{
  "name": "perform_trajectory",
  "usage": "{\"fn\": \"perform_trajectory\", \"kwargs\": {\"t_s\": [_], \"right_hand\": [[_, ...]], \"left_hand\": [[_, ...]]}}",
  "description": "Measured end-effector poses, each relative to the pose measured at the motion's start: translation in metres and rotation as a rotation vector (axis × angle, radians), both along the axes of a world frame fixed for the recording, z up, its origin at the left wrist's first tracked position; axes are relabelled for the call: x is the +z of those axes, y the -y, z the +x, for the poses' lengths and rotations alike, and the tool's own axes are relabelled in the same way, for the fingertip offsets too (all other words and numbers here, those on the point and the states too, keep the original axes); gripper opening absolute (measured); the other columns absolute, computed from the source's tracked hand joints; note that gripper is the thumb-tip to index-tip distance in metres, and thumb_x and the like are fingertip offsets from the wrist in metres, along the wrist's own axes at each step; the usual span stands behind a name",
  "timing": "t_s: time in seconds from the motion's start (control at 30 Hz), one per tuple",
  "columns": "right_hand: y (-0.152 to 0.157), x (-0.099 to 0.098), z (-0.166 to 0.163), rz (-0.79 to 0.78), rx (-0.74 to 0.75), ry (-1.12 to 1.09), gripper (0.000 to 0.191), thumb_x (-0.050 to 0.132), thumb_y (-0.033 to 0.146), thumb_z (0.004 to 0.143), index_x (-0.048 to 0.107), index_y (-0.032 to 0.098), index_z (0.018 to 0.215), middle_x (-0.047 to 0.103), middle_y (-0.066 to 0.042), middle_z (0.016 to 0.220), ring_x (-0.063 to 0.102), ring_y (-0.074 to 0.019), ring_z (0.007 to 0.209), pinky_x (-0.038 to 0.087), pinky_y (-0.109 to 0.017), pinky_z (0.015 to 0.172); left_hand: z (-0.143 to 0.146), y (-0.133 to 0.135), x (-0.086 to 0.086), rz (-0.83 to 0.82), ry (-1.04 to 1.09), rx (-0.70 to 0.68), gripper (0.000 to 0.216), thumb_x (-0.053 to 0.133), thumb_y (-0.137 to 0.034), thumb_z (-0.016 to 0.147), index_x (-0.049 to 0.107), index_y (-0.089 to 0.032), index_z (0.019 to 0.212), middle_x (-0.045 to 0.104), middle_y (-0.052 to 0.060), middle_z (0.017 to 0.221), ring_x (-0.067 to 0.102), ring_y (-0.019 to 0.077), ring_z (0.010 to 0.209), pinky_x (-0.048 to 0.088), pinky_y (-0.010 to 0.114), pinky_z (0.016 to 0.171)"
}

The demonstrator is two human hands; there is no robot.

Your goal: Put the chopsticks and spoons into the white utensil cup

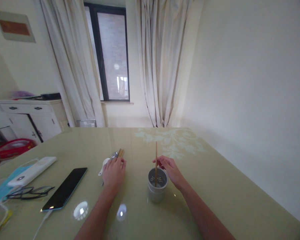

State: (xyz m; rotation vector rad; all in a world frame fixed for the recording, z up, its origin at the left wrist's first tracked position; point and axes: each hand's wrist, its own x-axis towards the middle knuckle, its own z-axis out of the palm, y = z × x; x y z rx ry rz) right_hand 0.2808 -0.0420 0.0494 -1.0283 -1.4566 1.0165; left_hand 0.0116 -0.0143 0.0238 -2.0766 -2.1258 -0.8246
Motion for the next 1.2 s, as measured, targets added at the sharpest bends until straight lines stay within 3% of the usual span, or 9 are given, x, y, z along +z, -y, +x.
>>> {"fn": "perform_trajectory", "kwargs": {"t_s": [0.07,0.17,0.53,0.7,0.8,0.9,1.0,1.1,1.2], "right_hand": [[-0.001,-0.003,0.0,-0.026,-0.021,-0.063,0.077,0.052,0.088,0.091,0.084,0.018,0.089,0.07,-0.006,0.08,0.06,-0.0201,0.075,0.048,-0.032,0.072],[-0.004,-0.008,0.002,-0.057,-0.043,-0.132,0.082,0.049,0.092,0.089,0.084,0.018,0.087,0.072,-0.008,0.083,0.062,-0.0212,0.078,0.05,-0.032,0.07],[-0.018,-0.021,0.008,-0.059,-0.142,-0.202,0.081,0.055,0.094,0.083,0.084,0.018,0.085,0.071,-0.009,0.078,0.061,-0.02,0.068,0.049,-0.03,0.058],[-0.016,-0.015,0.009,0.025,-0.191,-0.176,0.078,0.052,0.089,0.09,0.084,0.018,0.091,0.072,-0.01,0.084,0.062,-0.022,0.074,0.05,-0.032,0.061],[-0.012,-0.009,0.007,0.139,-0.295,-0.101,0.073,0.049,0.085,0.095,0.081,0.019,0.1,0.072,-0.01,0.09,0.063,-0.0239,0.08,0.052,-0.034,0.067],[-0.002,-0.002,0.004,0.297,-0.42,0.023,0.059,0.049,0.072,0.103,0.076,0.021,0.113,0.072,-0.011,0.105,0.064,-0.0263,0.094,0.054,-0.038,0.079],[0.012,0.004,0.001,0.492,-0.461,0.143,0.045,0.049,0.059,0.108,0.072,0.023,0.122,0.069,-0.012,0.114,0.063,-0.0283,0.103,0.052,-0.042,0.089],[0.026,0.007,-0.001,0.639,-0.359,0.233,0.044,0.049,0.057,0.108,0.071,0.025,0.127,0.069,-0.013,0.109,0.063,-0.0313,0.103,0.052,-0.047,0.091],[0.036,0.009,-0.006,0.639,-0.193,0.249,0.042,0.055,0.058,0.105,0.075,0.026,0.124,0.071,-0.013,0.106,0.065,-0.0325,0.101,0.053,-0.047,0.09]], "left_hand": [[-0.012,-0.002,-0.003,-0.032,-0.179,0.118,0.029,0.048,-0.03,0.102,0.075,-0.021,0.109,0.077,0.014,0.118,0.067,0.0346,0.116,0.048,0.046,0.095],[-0.017,-0.002,-0.007,-0.116,-0.264,0.131,0.029,0.048,-0.031,0.103,0.075,-0.022,0.111,0.076,0.014,0.125,0.067,0.0327,0.117,0.048,0.043,0.093],[-0.009,0.003,-0.009,-0.165,-0.316,0.115,0.034,0.047,-0.031,0.105,0.079,-0.019,0.105,0.079,0.018,0.116,0.068,0.0344,0.118,0.049,0.045,0.096],[0.002,0.007,0.002,-0.136,-0.315,0.095,0.037,0.042,-0.026,0.107,0.077,-0.014,0.104,0.079,0.021,0.111,0.07,0.0361,0.116,0.05,0.044,0.094],[0.007,0.007,0.011,-0.109,-0.165,0.099,0.036,0.041,-0.032,0.109,0.072,-0.014,0.104,0.079,0.018,0.104,0.074,0.0332,0.106,0.052,0.04,0.088],[0.016,0.011,0.015,-0.022,0.123,-0.01,0.032,0.042,-0.038,0.109,0.067,-0.019,0.103,0.079,0.01,0.091,0.076,0.0271,0.086,0.053,0.035,0.077],[0.03,0.023,0.012,0.228,0.359,-0.246,0.034,0.044,-0.047,0.108,0.067,-0.022,0.104,0.077,0.007,0.088,0.073,0.0234,0.077,0.055,0.034,0.074],[0.044,0.038,0.008,0.394,0.348,-0.532,0.034,0.047,-0.047,0.108,0.072,-0.024,0.103,0.079,0.008,0.092,0.073,0.0227,0.082,0.056,0.035,0.08],[0.054,0.051,0.005,0.419,0.208,-0.719,0.032,0.05,-0.04,0.108,0.078,-0.027,0.1,0.081,0.008,0.092,0.073,0.0219,0.082,0.054,0.035,0.079]]}}
